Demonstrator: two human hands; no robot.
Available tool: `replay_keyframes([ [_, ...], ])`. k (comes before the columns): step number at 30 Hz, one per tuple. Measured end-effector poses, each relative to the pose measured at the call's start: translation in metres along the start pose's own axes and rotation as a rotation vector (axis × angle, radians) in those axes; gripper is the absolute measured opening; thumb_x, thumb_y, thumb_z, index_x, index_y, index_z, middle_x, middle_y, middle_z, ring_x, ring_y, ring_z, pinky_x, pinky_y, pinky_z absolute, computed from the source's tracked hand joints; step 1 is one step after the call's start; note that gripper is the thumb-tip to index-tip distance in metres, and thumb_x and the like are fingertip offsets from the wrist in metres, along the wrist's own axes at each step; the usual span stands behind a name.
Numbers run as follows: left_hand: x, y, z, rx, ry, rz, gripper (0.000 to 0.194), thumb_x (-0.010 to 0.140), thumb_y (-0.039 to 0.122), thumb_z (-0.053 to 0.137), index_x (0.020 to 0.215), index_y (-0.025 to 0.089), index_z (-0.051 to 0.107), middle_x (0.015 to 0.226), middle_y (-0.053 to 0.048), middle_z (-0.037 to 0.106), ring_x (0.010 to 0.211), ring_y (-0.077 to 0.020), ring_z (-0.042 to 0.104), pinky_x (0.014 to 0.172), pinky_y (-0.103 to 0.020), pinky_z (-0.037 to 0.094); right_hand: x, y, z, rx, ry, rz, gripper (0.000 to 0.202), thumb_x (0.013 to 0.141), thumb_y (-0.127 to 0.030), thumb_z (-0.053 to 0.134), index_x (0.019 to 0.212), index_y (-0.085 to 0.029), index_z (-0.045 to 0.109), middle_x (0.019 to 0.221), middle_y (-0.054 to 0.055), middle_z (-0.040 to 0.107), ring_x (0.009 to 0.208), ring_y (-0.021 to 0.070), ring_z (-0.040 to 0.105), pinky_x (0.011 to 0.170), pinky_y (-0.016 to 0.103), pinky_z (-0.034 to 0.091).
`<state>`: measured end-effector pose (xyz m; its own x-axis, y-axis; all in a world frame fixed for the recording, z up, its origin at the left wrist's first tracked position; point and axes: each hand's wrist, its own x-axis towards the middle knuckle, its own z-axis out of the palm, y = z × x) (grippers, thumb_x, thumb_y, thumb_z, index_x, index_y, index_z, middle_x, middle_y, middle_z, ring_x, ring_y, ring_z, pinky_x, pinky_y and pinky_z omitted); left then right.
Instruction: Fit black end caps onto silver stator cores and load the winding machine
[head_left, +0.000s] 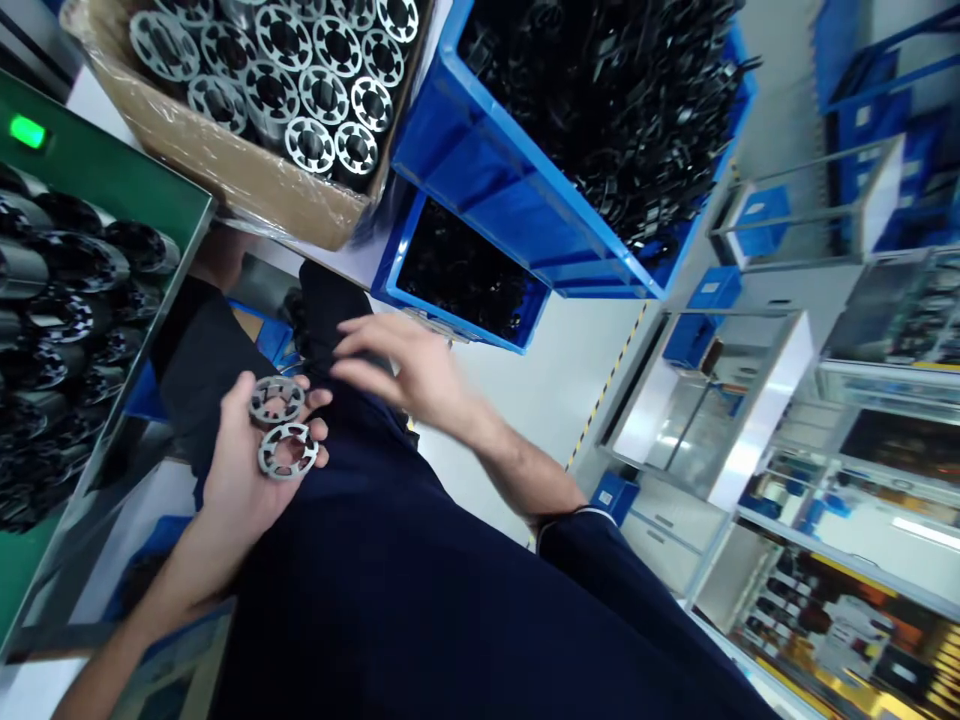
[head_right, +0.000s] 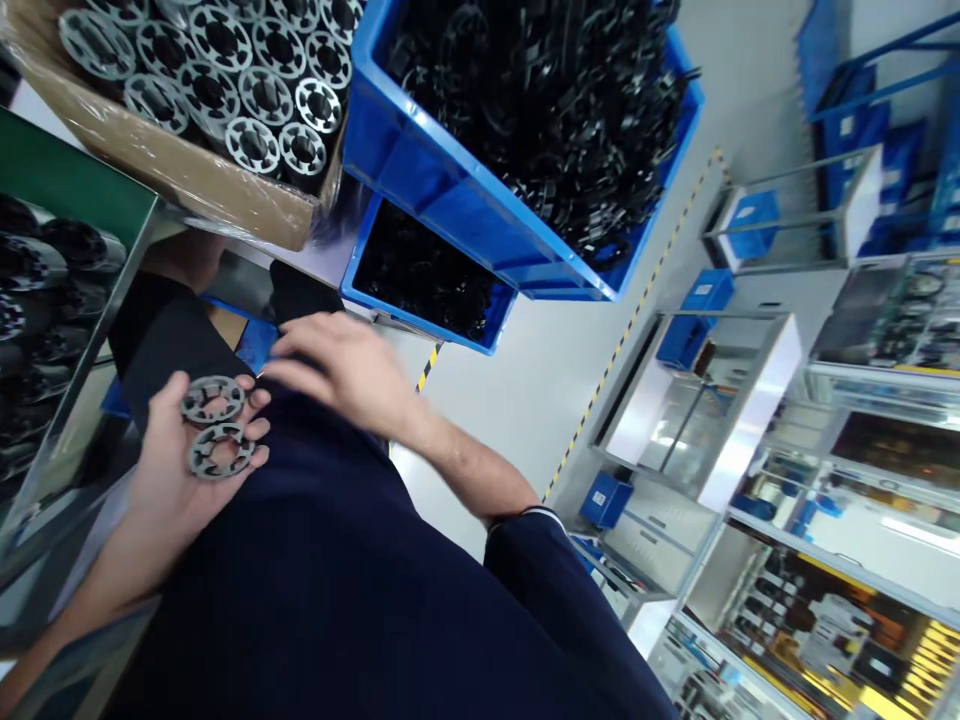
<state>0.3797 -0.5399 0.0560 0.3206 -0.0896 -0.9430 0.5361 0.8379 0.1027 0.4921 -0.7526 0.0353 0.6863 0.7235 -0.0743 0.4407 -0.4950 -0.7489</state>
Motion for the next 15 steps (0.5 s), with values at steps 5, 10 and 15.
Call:
replay_keyframes([
  [5,0.018,-0.015,-0.003,0.058,0.159,0.035,0.044,0.133,0.054,0.042,0.118,0.023,0.070,0.088,0.000,0.074,0.064,-0.0180,0.077,0.047,-0.030,0.065,0.011,0.091,-0.066,-0.613,0.001,0.513,0.048,0.115,-0.008,0.058,0.150,-0.025,0.085,0.160,0.015,0.084,0.146,0.0377,0.076,0.120,0.053,0.067],
  [10,0.032,-0.027,-0.032,0.158,0.021,0.251,0.034,0.123,0.059,0.067,0.133,0.027,0.067,0.097,-0.002,0.080,0.072,-0.0224,0.083,0.040,-0.025,0.057,0.018,0.128,-0.073,-0.817,-0.180,0.533,0.055,0.109,-0.008,0.057,0.156,-0.019,0.081,0.177,0.022,0.071,0.156,0.0451,0.065,0.111,0.054,0.069],
  [15,0.039,-0.029,-0.058,0.387,-0.154,0.557,0.065,0.098,0.062,0.102,0.142,0.029,0.068,0.106,-0.001,0.084,0.084,-0.0253,0.090,0.053,-0.028,0.068,0.015,0.134,-0.069,-0.841,-0.227,0.519,0.044,0.113,-0.013,0.056,0.150,-0.015,0.081,0.176,0.025,0.070,0.155,0.0444,0.066,0.117,0.055,0.067],
])
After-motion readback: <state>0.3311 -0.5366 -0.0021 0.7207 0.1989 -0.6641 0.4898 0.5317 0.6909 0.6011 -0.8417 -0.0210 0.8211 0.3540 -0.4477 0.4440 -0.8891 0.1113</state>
